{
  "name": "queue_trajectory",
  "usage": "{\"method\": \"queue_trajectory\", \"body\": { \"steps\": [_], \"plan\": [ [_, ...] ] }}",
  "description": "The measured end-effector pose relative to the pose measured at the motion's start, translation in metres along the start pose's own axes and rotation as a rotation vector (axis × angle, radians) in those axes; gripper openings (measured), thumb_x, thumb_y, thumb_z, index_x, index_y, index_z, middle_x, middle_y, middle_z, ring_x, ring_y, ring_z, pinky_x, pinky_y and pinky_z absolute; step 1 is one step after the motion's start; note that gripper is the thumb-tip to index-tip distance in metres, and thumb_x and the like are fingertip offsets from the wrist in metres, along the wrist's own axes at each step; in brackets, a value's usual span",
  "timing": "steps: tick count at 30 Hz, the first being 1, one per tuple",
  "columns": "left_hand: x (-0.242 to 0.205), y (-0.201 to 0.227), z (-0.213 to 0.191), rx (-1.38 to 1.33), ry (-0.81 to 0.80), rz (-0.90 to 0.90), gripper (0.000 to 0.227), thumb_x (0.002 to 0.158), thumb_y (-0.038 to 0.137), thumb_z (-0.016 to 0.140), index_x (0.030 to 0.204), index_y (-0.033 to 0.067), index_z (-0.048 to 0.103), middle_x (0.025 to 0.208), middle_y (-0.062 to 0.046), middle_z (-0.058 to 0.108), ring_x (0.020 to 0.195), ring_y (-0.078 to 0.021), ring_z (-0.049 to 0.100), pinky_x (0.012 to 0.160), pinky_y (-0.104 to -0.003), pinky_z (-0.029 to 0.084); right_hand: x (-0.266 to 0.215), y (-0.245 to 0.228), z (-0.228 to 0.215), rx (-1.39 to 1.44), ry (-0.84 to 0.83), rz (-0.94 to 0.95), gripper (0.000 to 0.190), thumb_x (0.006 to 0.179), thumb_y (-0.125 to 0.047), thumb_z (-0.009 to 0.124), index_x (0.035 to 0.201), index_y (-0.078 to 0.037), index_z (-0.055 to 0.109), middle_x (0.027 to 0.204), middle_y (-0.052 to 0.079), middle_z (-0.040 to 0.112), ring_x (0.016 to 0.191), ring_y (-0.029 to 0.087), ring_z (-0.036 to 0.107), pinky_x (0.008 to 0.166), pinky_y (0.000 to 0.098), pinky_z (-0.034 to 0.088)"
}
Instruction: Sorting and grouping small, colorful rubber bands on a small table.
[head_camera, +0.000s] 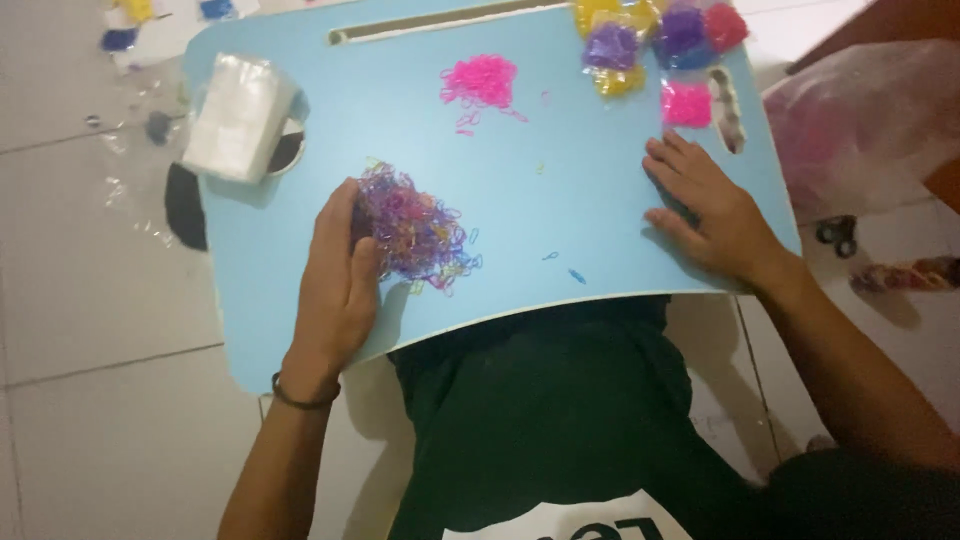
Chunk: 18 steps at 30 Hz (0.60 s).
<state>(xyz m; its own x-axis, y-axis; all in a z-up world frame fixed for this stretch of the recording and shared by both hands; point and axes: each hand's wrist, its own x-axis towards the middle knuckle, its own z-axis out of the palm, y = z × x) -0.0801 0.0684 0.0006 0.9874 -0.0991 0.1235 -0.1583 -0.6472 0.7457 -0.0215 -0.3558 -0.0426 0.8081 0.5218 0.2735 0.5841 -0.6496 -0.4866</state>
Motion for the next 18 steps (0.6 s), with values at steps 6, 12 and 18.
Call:
{"method": "queue_trajectory", "body": {
  "steps": [6,12,18],
  "plan": [
    [0.001,0.003,0.000,0.020,-0.038,0.014,0.059,0.109,0.044,0.025,0.160,0.0135,0.028,0.161,-0.023,0.034,0.148,-0.0436,0.039,0.119,-0.056,0.033,0.039,-0.051,0.051,0.024,-0.041,-0.098,0.075,0.097,-0.049,0.065,0.152,-0.001,0.050,0.160,0.026,0.043,0.151,0.045,0.034,0.128,0.0562,0.018],
    [0.002,0.006,0.001,0.015,-0.011,0.013,0.061,0.108,0.044,0.026,0.158,0.0109,0.030,0.160,-0.024,0.036,0.147,-0.0465,0.038,0.119,-0.061,0.032,0.092,-0.108,0.102,0.059,-0.086,-0.223,0.090,0.099,-0.062,0.058,0.161,-0.002,0.032,0.166,0.027,0.030,0.153,0.047,0.028,0.126,0.0589,0.020],
    [0.001,0.000,0.001,0.045,-0.019,-0.037,0.061,0.107,0.046,0.023,0.159,0.0161,0.029,0.163,-0.020,0.033,0.148,-0.0427,0.039,0.118,-0.057,0.035,0.086,-0.102,0.080,0.396,-0.037,-0.158,0.064,0.105,-0.039,0.058,0.161,-0.014,0.038,0.169,0.016,0.031,0.156,0.036,0.028,0.128,0.0508,0.023]
  ]
}}
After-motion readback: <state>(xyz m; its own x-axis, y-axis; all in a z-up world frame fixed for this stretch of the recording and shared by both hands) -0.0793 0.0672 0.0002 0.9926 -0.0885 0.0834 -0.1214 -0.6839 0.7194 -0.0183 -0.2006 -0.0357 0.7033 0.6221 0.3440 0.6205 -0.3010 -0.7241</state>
